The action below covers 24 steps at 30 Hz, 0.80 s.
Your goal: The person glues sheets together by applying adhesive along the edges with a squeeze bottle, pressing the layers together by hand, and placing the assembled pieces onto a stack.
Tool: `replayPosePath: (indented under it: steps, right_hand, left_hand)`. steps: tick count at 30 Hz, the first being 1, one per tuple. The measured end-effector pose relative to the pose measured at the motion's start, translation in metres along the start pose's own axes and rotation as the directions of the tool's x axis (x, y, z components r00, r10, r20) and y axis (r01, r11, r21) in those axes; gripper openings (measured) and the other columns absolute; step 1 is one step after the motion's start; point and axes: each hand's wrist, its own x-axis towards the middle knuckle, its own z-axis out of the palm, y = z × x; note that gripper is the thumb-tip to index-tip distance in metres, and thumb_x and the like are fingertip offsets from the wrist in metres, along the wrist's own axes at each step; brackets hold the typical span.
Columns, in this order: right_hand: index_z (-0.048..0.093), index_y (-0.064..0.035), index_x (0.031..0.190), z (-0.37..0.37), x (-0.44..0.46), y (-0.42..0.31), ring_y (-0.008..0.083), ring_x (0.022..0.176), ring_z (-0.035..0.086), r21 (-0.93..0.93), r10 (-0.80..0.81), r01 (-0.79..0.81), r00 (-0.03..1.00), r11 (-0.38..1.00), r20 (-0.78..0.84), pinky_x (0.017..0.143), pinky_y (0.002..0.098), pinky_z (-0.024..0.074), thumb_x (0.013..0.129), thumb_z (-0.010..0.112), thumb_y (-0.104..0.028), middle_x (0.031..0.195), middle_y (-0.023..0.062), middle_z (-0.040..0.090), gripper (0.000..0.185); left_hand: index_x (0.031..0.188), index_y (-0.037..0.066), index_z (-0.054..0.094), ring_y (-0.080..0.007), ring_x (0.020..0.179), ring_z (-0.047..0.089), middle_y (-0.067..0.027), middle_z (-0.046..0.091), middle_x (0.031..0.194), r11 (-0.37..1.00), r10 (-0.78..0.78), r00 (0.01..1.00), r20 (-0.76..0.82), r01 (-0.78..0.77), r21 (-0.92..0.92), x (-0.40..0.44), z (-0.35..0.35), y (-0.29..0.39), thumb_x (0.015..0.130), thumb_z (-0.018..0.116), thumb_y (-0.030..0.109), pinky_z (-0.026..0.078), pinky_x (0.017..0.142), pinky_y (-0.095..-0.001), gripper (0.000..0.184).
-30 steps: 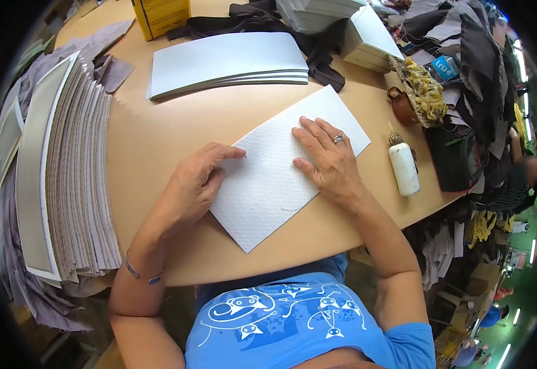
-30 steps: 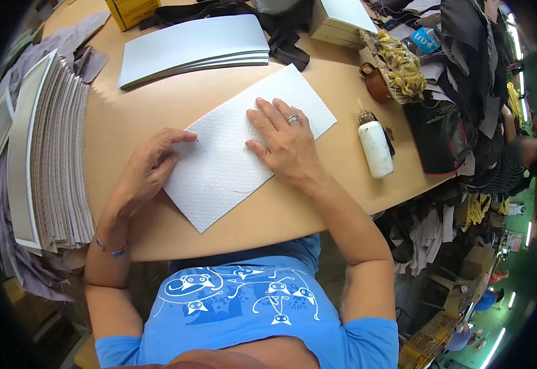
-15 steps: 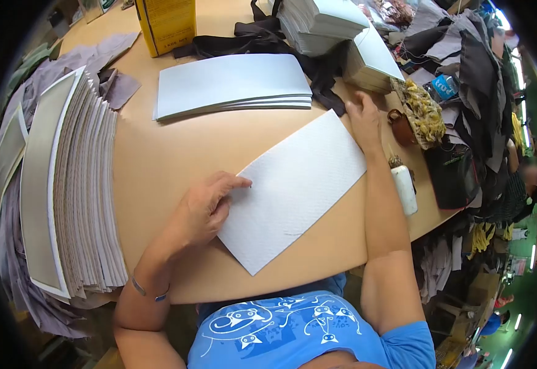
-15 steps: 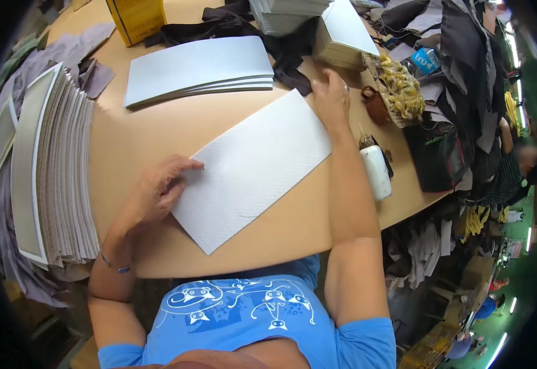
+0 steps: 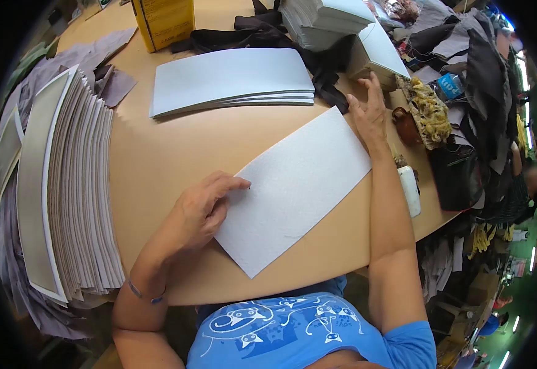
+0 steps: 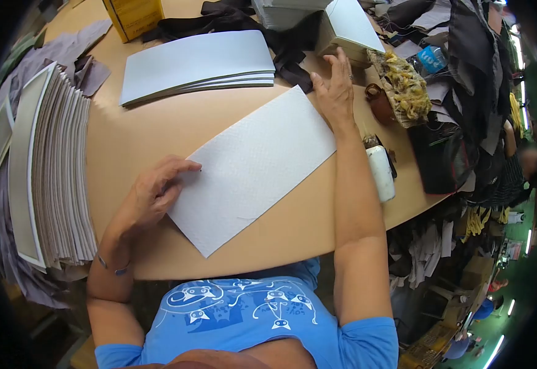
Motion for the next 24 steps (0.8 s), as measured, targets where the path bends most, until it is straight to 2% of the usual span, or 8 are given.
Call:
replayPosePath:
  steps: [3, 7, 16, 19, 22, 24]
  right_hand:
    - [0.048, -0.0033, 0.109, 0.002, 0.005, 0.001, 0.0364, 0.123, 0.034, -0.018, -0.004, 0.003, 0.999, 1.0, -0.036, 0.101, 0.0396, 0.0297, 0.076, 0.064, -0.016, 0.136, 0.0212, 0.032, 0.039]
    - [0.048, -0.0036, 0.109, 0.005, 0.004, 0.004, 0.0361, 0.122, 0.037, 0.024, 0.039, -0.039, 0.999, 0.999, -0.002, 0.099, 0.0393, 0.0316, 0.077, 0.063, -0.017, 0.136, 0.0206, 0.032, 0.038]
    - [0.049, -0.0037, 0.109, 0.007, 0.002, 0.007, 0.0349, 0.121, 0.039, 0.092, 0.083, -0.085, 0.996, 0.992, 0.025, 0.097, 0.0381, 0.0348, 0.078, 0.062, -0.017, 0.137, 0.0204, 0.031, 0.037]
    - [0.049, -0.004, 0.109, 0.005, 0.001, 0.006, 0.035, 0.121, 0.039, 0.087, 0.091, -0.094, 0.995, 0.992, 0.036, 0.096, 0.0378, 0.0353, 0.077, 0.062, -0.017, 0.137, 0.0202, 0.031, 0.037]
    - [0.05, -0.0038, 0.109, 0.007, 0.001, 0.007, 0.0351, 0.122, 0.038, 0.079, 0.088, -0.09, 0.996, 0.993, 0.034, 0.096, 0.038, 0.0355, 0.078, 0.062, -0.017, 0.138, 0.02, 0.031, 0.036]
    - [0.05, -0.0038, 0.109, 0.007, 0.001, 0.006, 0.0352, 0.122, 0.038, 0.078, 0.091, -0.094, 0.995, 0.993, 0.033, 0.097, 0.0381, 0.0352, 0.078, 0.062, -0.016, 0.138, 0.02, 0.031, 0.036]
  left_hand:
    - [0.108, 0.004, 0.056, -0.0169, 0.078, 0.052, -0.0082, 0.056, 0.099, 1.0, -0.016, 1.0, 0.009, 0.016, 0.016, 0.0, -0.001, 0.004, 0.075, 0.045, -0.01, 0.042, 0.068, -0.0249, 0.038]
    - [0.108, 0.005, 0.056, -0.0178, 0.08, 0.052, -0.0083, 0.056, 0.101, 0.997, -0.081, 0.996, 0.041, 0.08, 0.022, 0.001, -0.004, 0.01, 0.074, 0.046, -0.011, 0.042, 0.069, -0.0254, 0.039]
    - [0.108, 0.003, 0.056, -0.0205, 0.088, 0.055, -0.0098, 0.056, 0.101, 0.998, -0.058, 0.996, 0.067, 0.057, 0.019, 0.002, -0.005, 0.002, 0.073, 0.046, -0.011, 0.043, 0.077, -0.0268, 0.039]
    - [0.105, 0.003, 0.057, -0.0193, 0.067, 0.051, -0.0108, 0.056, 0.088, 0.997, 0.075, 0.997, -0.025, -0.075, 0.001, 0.002, 0.001, -0.002, 0.071, 0.043, -0.013, 0.043, 0.062, -0.0274, 0.04]
    - [0.107, 0.003, 0.056, -0.0208, 0.089, 0.055, -0.0105, 0.057, 0.1, 1.0, -0.012, 0.998, 0.059, 0.011, 0.028, 0.003, -0.005, 0.002, 0.073, 0.045, -0.011, 0.043, 0.077, -0.0268, 0.039]
    - [0.107, 0.003, 0.056, -0.0206, 0.089, 0.055, -0.0104, 0.057, 0.1, 0.999, -0.044, 0.997, 0.063, 0.043, 0.011, 0.003, -0.006, 0.005, 0.073, 0.045, -0.011, 0.043, 0.077, -0.0266, 0.039]
